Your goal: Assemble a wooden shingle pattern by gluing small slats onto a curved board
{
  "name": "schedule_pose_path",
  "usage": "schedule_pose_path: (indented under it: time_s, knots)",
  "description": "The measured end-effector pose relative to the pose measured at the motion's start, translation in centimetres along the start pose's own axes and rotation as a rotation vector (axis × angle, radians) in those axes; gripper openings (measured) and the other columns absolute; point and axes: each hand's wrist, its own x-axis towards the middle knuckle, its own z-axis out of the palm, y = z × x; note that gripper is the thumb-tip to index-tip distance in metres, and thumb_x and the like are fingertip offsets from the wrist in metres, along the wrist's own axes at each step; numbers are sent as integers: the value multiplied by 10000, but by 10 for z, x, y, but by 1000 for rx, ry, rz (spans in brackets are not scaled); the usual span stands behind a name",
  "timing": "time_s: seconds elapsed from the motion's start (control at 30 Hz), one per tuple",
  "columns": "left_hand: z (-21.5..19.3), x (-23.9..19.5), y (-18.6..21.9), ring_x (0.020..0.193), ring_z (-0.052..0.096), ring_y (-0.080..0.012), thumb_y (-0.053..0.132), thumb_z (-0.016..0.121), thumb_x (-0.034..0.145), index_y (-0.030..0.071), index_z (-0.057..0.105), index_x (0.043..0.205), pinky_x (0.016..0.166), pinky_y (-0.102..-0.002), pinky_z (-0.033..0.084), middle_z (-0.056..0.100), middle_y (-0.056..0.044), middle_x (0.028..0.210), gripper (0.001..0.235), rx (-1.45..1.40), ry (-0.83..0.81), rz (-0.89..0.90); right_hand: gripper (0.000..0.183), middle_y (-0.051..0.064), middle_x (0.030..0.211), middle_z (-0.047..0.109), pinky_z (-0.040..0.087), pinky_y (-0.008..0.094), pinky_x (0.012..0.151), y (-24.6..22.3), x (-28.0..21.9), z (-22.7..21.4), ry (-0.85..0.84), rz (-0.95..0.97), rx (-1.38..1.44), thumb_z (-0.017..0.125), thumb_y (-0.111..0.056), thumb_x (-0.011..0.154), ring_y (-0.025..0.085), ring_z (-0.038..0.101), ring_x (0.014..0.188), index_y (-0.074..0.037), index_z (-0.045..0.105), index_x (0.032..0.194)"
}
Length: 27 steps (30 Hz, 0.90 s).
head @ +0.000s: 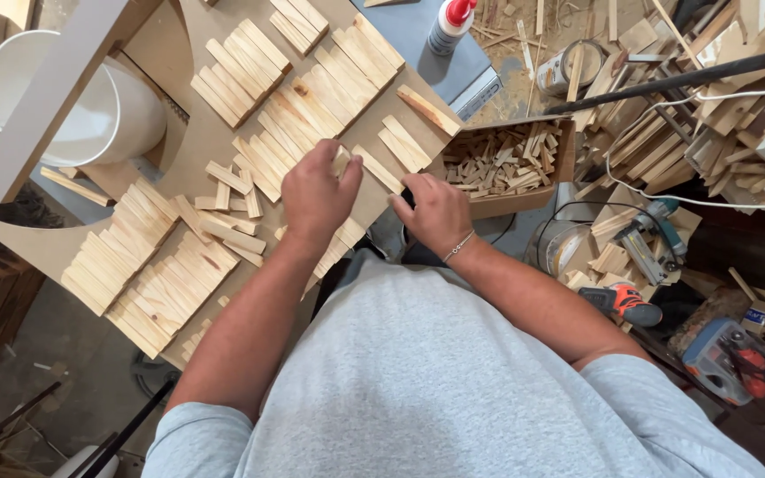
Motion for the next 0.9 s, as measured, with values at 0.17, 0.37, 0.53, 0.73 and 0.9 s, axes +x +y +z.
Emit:
schedule_pose_path:
  time_s: [0.17, 0.37, 0.53, 0.73, 0.9]
  knots:
    - [6, -4, -3, 876, 741, -359, 461, 710, 867, 267, 683, 1097, 790, -478, 598, 740, -67, 899, 302, -38, -3, -24, 266, 10, 725, 676, 570, 402, 659, 17, 9, -19, 11, 243, 280, 800, -413, 858, 270, 715, 729, -230, 727, 1037]
    - [43, 1, 10, 842, 754, -310, 393, 758, 813, 282, 687, 1141, 752, -448, 615, 736, -37, 912, 354, 39, 21, 230, 267, 28, 758, 712, 569, 401, 657, 55, 30, -39, -4, 265, 257, 839, -349, 867, 269, 720, 733, -195, 754, 1068]
    - [68, 17, 8, 836, 746, -300, 396, 721, 818, 292, 614, 1229, 743, -444, 619, 703, -21, 938, 437, 157, -25, 419, 323, 41, 823, 746, 586, 369, 675, 54, 37, -42, -88, 270, 363, 845, -288, 868, 230, 729, 746, -167, 757, 1155]
    - [78, 21, 4, 833, 739, -288, 398, 702, 830, 315, 590, 1216, 732, -429, 621, 674, 9, 951, 411, 198, -63, 438, 311, 84, 893, 745, 597, 349, 671, 57, 37, -38, -142, 354, 572, 813, -157, 898, 209, 726, 773, -142, 763, 1204]
    - [76, 17, 2, 768, 730, -273, 389, 703, 832, 284, 614, 1110, 685, -400, 614, 650, 18, 888, 310, 184, -17, 490, 227, 63, 836, 726, 590, 313, 623, 56, 42, -41, -142, 394, 696, 723, -131, 978, 140, 690, 692, -111, 761, 1202]
